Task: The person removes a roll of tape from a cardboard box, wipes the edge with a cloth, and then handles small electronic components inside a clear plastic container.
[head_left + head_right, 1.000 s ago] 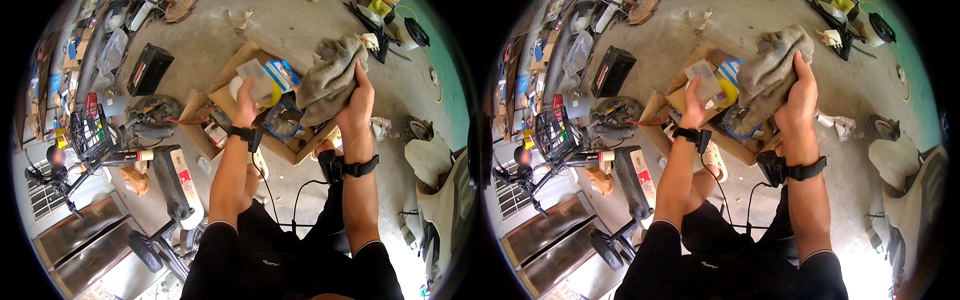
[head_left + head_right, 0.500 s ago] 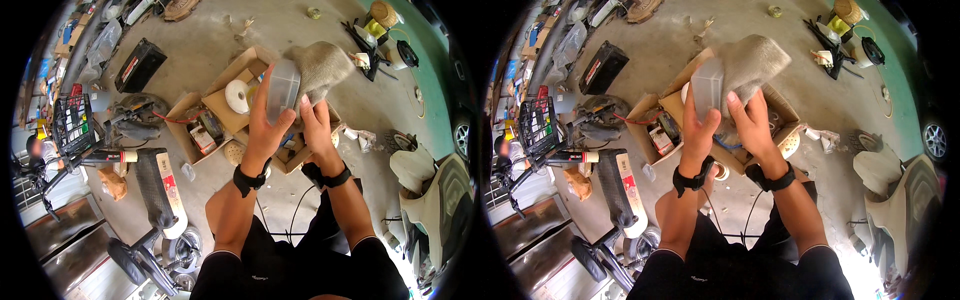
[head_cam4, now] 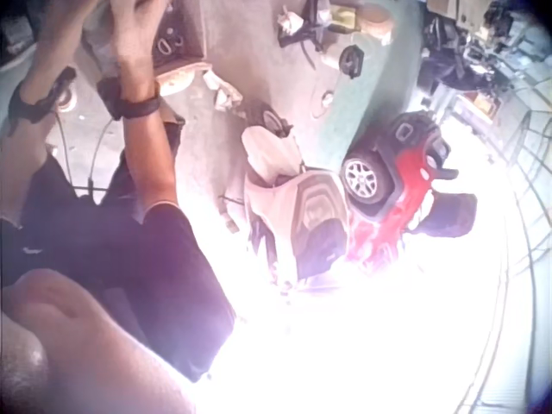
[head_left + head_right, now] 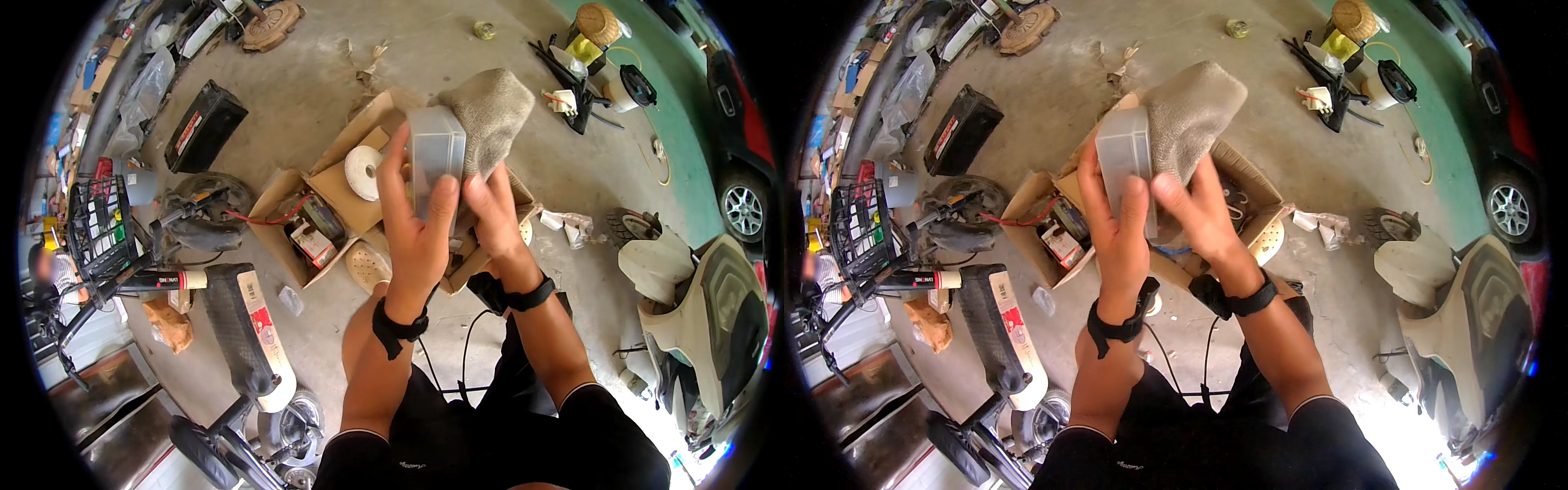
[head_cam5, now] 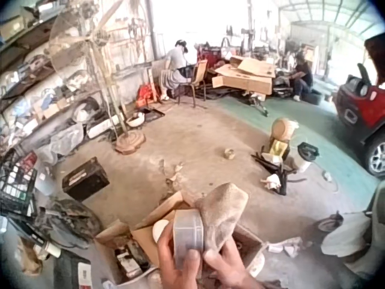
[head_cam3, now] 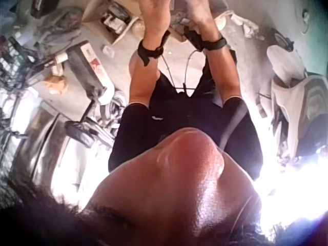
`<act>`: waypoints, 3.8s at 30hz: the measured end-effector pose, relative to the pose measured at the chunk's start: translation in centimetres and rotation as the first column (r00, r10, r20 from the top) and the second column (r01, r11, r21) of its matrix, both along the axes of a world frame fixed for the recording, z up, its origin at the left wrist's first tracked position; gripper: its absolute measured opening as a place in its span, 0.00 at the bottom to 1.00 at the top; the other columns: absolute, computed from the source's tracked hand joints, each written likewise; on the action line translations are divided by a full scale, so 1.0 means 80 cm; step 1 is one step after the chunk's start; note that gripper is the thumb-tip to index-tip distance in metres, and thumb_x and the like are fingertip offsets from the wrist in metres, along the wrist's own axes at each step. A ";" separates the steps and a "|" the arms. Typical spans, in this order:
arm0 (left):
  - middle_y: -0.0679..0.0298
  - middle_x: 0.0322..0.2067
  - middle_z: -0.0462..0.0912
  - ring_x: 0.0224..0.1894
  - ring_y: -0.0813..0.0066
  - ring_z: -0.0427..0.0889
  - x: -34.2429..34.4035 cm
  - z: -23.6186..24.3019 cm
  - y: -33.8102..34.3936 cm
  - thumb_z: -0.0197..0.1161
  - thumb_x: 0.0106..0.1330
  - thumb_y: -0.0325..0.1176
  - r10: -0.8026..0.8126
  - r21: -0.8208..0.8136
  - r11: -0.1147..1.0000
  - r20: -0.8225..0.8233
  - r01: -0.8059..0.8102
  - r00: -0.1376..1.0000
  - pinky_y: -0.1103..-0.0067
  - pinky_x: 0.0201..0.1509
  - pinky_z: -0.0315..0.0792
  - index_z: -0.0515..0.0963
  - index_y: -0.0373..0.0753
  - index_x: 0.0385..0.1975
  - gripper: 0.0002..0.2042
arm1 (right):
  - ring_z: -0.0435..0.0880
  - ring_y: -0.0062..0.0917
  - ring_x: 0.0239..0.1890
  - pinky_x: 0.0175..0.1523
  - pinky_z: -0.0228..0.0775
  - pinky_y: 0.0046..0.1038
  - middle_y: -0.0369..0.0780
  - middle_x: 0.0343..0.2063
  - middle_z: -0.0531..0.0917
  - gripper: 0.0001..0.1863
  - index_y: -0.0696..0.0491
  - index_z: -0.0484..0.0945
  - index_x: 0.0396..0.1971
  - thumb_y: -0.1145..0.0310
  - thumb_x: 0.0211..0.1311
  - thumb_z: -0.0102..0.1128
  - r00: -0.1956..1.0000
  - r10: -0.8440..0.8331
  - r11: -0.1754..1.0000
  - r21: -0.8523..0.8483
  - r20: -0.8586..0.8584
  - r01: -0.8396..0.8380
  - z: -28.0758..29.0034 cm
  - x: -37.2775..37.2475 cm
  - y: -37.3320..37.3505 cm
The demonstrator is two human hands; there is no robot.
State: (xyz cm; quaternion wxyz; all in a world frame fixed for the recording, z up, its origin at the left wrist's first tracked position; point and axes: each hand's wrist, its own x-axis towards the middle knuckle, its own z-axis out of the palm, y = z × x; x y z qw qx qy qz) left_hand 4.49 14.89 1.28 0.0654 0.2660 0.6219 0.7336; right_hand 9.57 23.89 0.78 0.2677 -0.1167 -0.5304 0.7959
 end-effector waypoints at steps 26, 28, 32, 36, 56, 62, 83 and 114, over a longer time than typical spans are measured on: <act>0.56 0.48 0.69 0.46 0.73 0.69 -0.014 -0.002 -0.017 0.57 0.64 0.41 -0.126 0.035 0.992 0.383 0.121 0.915 0.77 0.50 0.65 0.56 0.33 0.62 0.30 | 0.73 0.22 0.47 0.53 0.65 0.27 0.39 0.45 0.76 0.24 0.61 0.67 0.53 0.59 0.64 0.52 0.978 0.107 0.983 0.126 0.179 -0.131 0.001 0.001 0.002; 0.56 0.49 0.68 0.46 0.74 0.69 -0.022 0.004 -0.024 0.61 0.62 0.44 -0.227 0.068 0.973 0.468 0.221 0.854 0.79 0.50 0.65 0.59 0.31 0.58 0.31 | 0.72 0.22 0.48 0.54 0.64 0.26 0.39 0.46 0.75 0.25 0.61 0.66 0.53 0.55 0.67 0.48 0.972 0.128 0.989 0.054 0.199 -0.141 -0.001 0.001 0.006; 0.56 0.47 0.70 0.48 0.74 0.69 -0.021 0.016 -0.023 0.63 0.61 0.44 -0.255 0.194 0.966 0.573 0.173 0.779 0.79 0.51 0.65 0.58 0.31 0.56 0.31 | 0.73 0.23 0.46 0.51 0.66 0.26 0.41 0.44 0.77 0.25 0.61 0.69 0.51 0.58 0.61 0.58 0.983 0.044 0.967 0.240 0.180 -0.087 -0.008 0.004 0.008; 0.55 0.45 0.71 0.47 0.74 0.70 -0.023 0.010 -0.022 0.63 0.62 0.43 -0.167 0.156 0.983 0.546 0.096 0.821 0.79 0.50 0.66 0.56 0.31 0.54 0.30 | 0.80 0.31 0.37 0.43 0.71 0.30 0.45 0.36 0.79 0.19 0.60 0.75 0.42 0.65 0.53 0.64 0.971 -0.096 0.845 0.534 0.218 -0.036 -0.004 -0.007 0.010; 0.58 0.49 0.67 0.49 0.76 0.67 -0.023 0.013 -0.019 0.56 0.64 0.46 -0.235 0.255 0.962 0.614 0.093 0.753 0.79 0.54 0.62 0.56 0.32 0.56 0.29 | 0.74 0.24 0.42 0.48 0.66 0.26 0.42 0.42 0.76 0.17 0.63 0.73 0.46 0.69 0.60 0.57 0.997 0.000 0.950 0.313 0.078 -0.024 0.003 0.003 0.007; 0.59 0.51 0.67 0.54 0.73 0.66 -0.032 0.009 -0.031 0.61 0.61 0.47 -0.351 0.356 0.919 0.535 0.171 0.769 0.75 0.58 0.59 0.55 0.33 0.58 0.33 | 0.73 0.23 0.45 0.50 0.65 0.26 0.40 0.44 0.76 0.19 0.63 0.72 0.47 0.71 0.57 0.61 0.993 0.013 0.960 0.278 0.121 -0.046 0.006 0.002 0.000; 0.56 0.55 0.62 0.58 0.70 0.63 -0.047 0.007 -0.052 0.64 0.52 0.27 -0.468 0.361 0.875 0.455 0.323 0.758 0.73 0.62 0.59 0.49 0.32 0.62 0.38 | 0.72 0.24 0.48 0.53 0.65 0.26 0.42 0.47 0.75 0.28 0.63 0.65 0.54 0.68 0.55 0.64 0.994 0.085 0.964 0.247 0.066 -0.098 0.003 -0.004 -0.008; 0.57 0.48 0.71 0.50 0.72 0.72 -0.044 0.003 -0.056 0.62 0.48 0.28 -0.246 0.128 0.968 0.345 0.214 0.906 0.75 0.53 0.69 0.57 0.31 0.58 0.34 | 0.73 0.25 0.47 0.52 0.66 0.27 0.43 0.46 0.75 0.30 0.64 0.64 0.54 0.69 0.53 0.65 0.999 0.048 0.980 0.193 -0.022 -0.043 0.006 -0.006 -0.022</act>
